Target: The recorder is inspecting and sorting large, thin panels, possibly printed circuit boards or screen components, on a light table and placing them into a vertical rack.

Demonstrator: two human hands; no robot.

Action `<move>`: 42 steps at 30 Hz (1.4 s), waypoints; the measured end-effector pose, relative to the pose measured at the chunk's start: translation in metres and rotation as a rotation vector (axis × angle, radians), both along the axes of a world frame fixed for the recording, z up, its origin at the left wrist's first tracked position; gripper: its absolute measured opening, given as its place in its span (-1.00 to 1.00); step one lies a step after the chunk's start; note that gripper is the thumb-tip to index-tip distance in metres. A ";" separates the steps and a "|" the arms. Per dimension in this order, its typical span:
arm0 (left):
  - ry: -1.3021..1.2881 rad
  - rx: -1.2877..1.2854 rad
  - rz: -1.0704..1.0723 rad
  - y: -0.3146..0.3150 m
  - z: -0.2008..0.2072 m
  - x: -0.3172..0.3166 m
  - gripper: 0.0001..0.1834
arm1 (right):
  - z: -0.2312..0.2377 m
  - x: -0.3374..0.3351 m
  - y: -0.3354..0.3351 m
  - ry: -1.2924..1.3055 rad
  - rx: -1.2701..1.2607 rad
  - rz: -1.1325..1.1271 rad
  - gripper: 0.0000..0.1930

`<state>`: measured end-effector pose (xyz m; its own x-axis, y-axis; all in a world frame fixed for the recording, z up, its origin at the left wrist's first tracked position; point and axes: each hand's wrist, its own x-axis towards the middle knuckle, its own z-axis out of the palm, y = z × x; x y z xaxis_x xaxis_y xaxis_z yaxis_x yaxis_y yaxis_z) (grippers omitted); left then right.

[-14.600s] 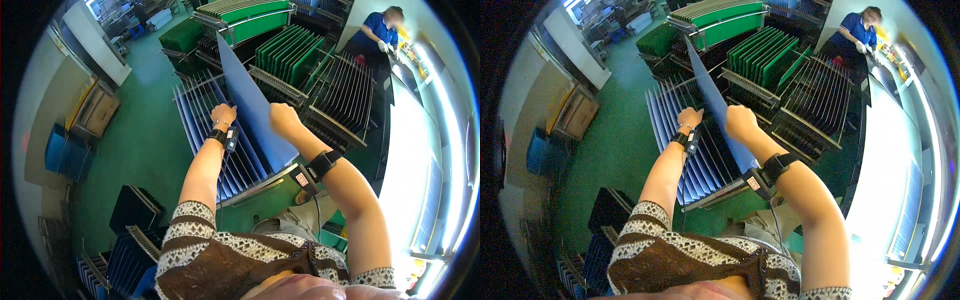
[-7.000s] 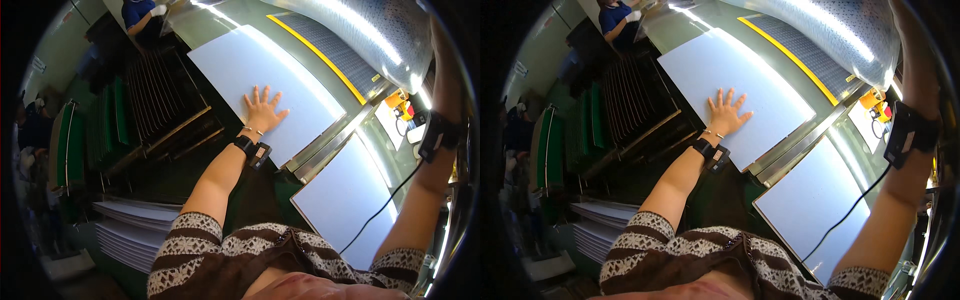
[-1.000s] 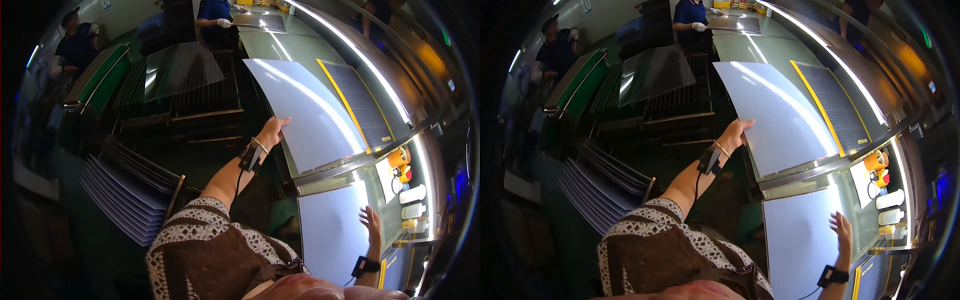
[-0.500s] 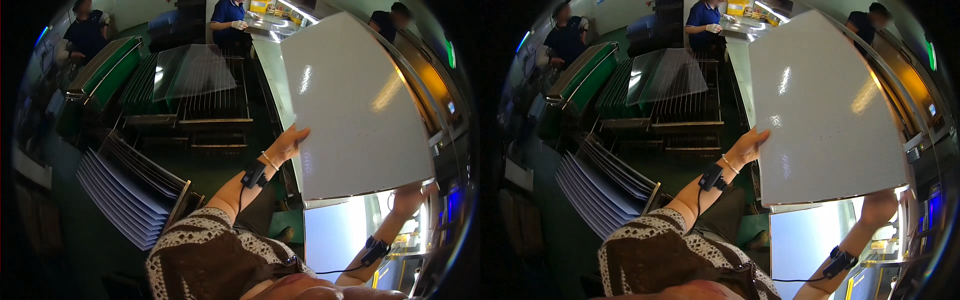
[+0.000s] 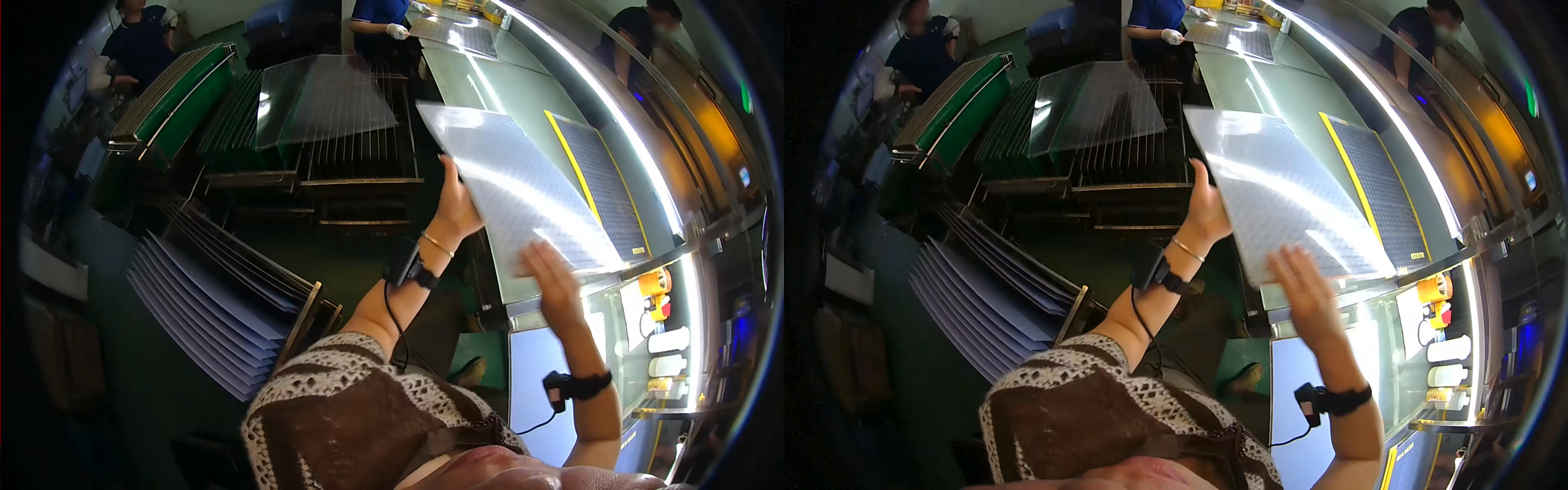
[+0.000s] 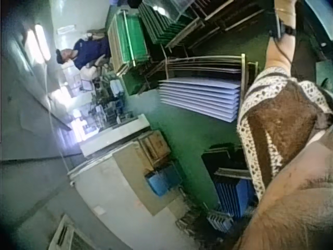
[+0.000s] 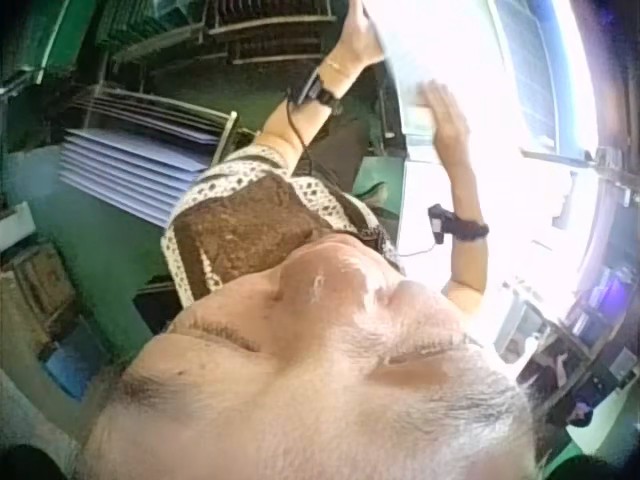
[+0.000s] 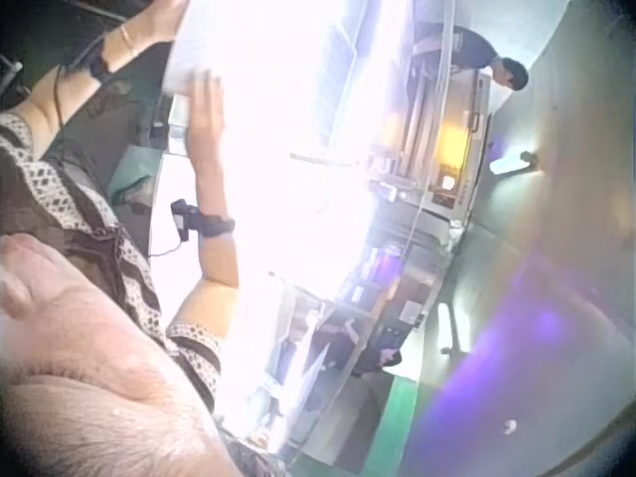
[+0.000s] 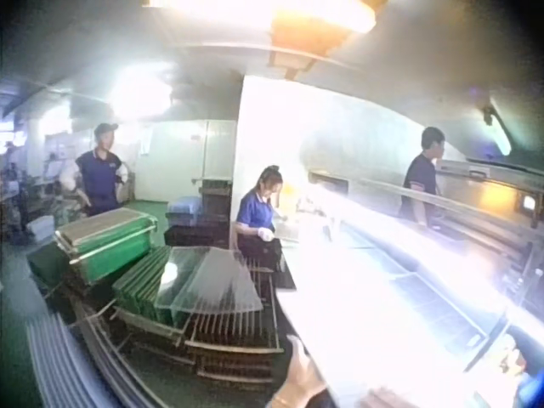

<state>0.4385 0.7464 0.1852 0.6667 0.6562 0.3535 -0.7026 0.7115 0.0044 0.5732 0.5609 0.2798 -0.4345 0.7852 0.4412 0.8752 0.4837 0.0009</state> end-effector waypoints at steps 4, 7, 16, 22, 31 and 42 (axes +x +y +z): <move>0.472 -0.125 0.147 -0.030 -0.044 -0.013 -0.44 | -0.067 -0.030 0.001 -0.140 -0.227 0.045 -0.57; 0.423 -0.125 0.084 -0.035 -0.065 -0.013 -0.40 | -0.087 -0.040 -0.002 -0.182 -0.165 0.109 -0.67; 0.350 -0.118 0.144 -0.027 -0.066 -0.018 -0.09 | -0.080 -0.056 0.011 0.058 -0.291 0.045 -0.96; 0.351 -0.115 0.067 -0.014 -0.066 -0.012 -0.02 | -0.065 -0.043 0.026 0.249 -0.401 -0.084 -0.95; 0.579 -0.230 -0.029 -0.011 -0.060 -0.004 -0.53 | -0.072 -0.043 0.025 0.128 -0.290 0.171 -0.71; 0.572 -0.206 -0.012 -0.007 -0.079 -0.012 -0.49 | -0.101 -0.040 0.034 -0.009 -0.258 0.199 -0.84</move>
<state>0.4264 0.7392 0.1057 0.7212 0.6643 -0.1965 -0.6215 0.7458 0.2401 0.5336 0.5951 0.1791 -0.5939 0.7698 0.2338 0.7639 0.6308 -0.1364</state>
